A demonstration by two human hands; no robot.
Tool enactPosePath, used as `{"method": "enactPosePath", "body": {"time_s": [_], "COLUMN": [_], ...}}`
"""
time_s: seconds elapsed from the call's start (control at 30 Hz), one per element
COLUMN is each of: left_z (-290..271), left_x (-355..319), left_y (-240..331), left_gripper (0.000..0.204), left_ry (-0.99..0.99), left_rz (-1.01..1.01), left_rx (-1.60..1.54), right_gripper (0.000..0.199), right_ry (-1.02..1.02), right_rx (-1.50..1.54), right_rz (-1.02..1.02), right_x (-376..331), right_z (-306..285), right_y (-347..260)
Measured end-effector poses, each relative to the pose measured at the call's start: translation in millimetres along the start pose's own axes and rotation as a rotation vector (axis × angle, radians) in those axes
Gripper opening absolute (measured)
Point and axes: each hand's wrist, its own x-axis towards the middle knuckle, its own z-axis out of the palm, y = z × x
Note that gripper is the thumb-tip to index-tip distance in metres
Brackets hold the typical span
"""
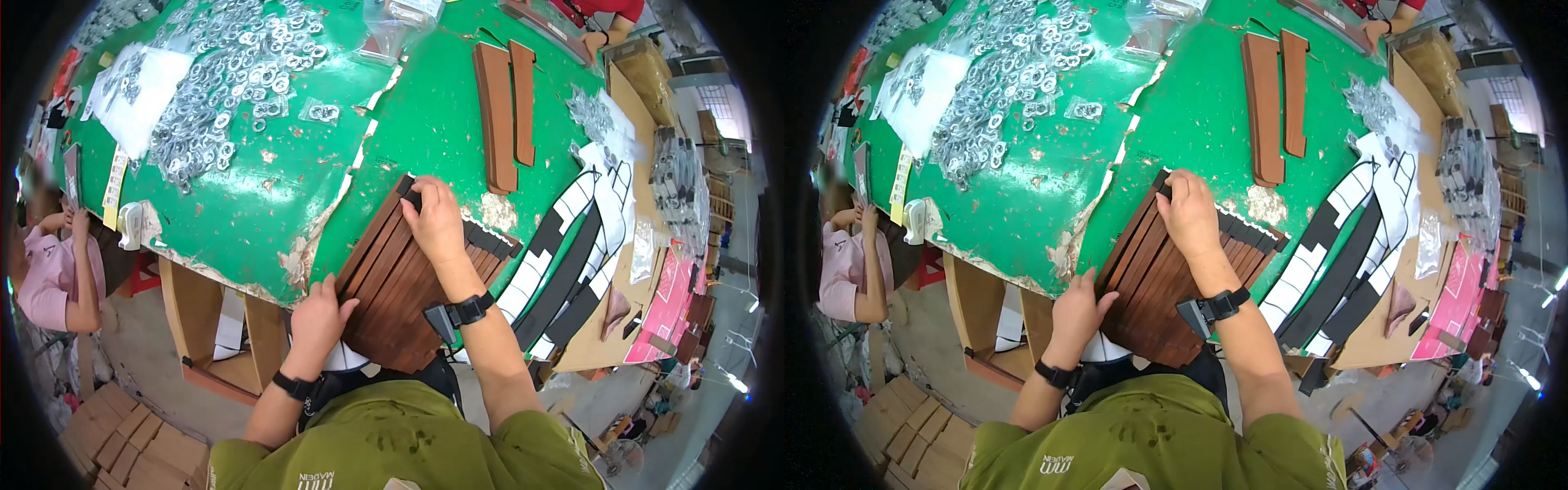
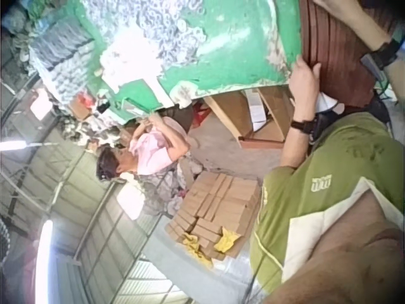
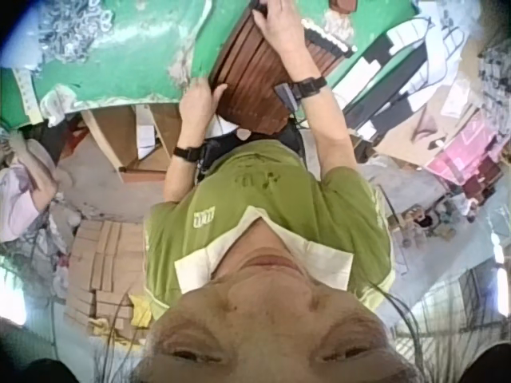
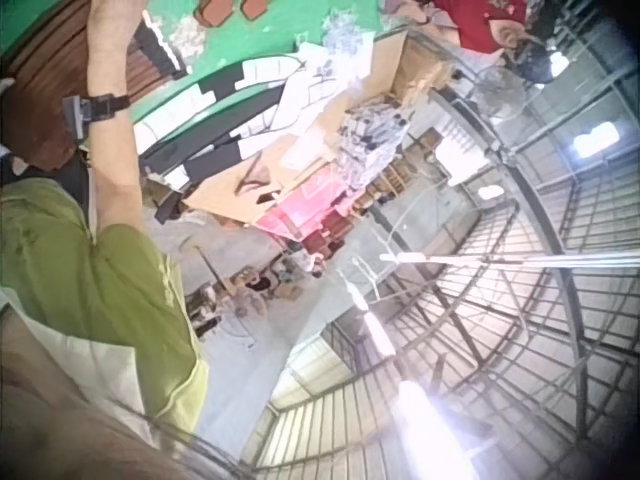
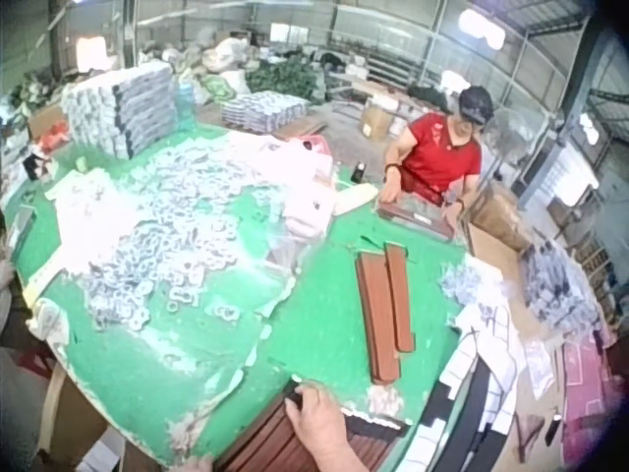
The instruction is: Assembling wood slats into a panel using adhesive strips.
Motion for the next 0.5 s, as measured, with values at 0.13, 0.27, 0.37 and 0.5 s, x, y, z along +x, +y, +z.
{"method": "enactPosePath", "body": {"time_s": [0.13,0.27,0.37,0.5], "left_z": [11.0,15.4,17.0,19.1], "left_x": [12.8,14.3,16.5,19.5], "left_y": [-9.9,-14.7,-16.8,-20.6], "left_gripper": [0.046,0.039,0.041,0.046], "left_ry": [-0.149,-0.151,-0.19,-0.218], "left_rz": [0.039,0.082,0.052,0.007], "left_rx": [0.02,-0.018,-0.06,-0.112], "right_gripper": [0.039,0.04,0.039,0.038], "right_ry": [0.056,0.058,0.06,0.14], "right_rx": [0.038,0.015,0.028,-0.029], "right_rz": [-0.051,0.054,0.124,0.15], "right_x": [4.0,2.3,-3.7,-7.7], "right_z": [9.1,11.0,7.7,12.7], "right_y": [-10.0,-13.0,-17.1,-19.6]}}
